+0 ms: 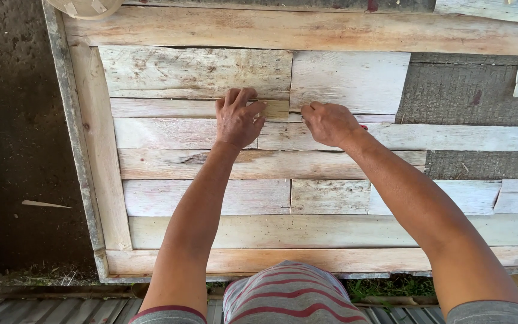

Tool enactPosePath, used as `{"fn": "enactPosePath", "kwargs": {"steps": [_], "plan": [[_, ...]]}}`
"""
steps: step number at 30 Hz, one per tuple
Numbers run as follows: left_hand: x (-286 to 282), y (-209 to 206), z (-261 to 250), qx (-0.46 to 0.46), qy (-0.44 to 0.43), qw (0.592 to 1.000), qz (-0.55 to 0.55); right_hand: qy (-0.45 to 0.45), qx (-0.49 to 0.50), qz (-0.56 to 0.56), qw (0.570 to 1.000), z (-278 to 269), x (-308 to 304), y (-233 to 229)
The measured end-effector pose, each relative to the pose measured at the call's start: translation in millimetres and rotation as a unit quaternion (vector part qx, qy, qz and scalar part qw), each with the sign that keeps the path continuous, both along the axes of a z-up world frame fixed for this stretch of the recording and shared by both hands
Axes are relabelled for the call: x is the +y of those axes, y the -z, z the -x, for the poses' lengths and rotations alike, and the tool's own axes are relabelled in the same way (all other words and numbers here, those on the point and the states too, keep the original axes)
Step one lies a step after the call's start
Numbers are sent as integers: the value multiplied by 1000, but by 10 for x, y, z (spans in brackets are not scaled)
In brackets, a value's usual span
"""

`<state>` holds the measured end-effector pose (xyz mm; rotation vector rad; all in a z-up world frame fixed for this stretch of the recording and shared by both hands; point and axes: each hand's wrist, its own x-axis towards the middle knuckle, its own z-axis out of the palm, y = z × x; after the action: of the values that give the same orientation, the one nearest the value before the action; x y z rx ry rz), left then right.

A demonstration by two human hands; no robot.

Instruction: Trimming and fitting thin wood panels onto a wooden base using a utility knife to create a patterned surface.

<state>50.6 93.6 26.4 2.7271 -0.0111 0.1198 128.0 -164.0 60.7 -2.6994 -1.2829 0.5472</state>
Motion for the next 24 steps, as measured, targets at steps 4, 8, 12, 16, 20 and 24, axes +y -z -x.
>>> {"fn": "enactPosePath", "kwargs": {"steps": [4, 8, 12, 16, 20, 24], "plan": [[2, 40, -2, -3, -1, 1000, 1, -15, -2, 9, 1000, 4, 51, -9], [3, 43, -5, 0, 0, 1000, 5, -20, 0, 19, 1000, -6, 48, 106], [1, 47, -11, 0, -1, 1000, 6, -24, 16, 31, 999, -36, 53, 139], [5, 74, -13, -1, -1, 1000, 5, -24, 20, 48, 998, -42, 61, 201], [-4, 69, -19, 0, -4, 1000, 6, -19, 32, 70, 997, -60, 113, 180], [-7, 77, -22, 1, -5, 1000, 6, -13, 102, 107, 989, -131, 237, -113]]}}
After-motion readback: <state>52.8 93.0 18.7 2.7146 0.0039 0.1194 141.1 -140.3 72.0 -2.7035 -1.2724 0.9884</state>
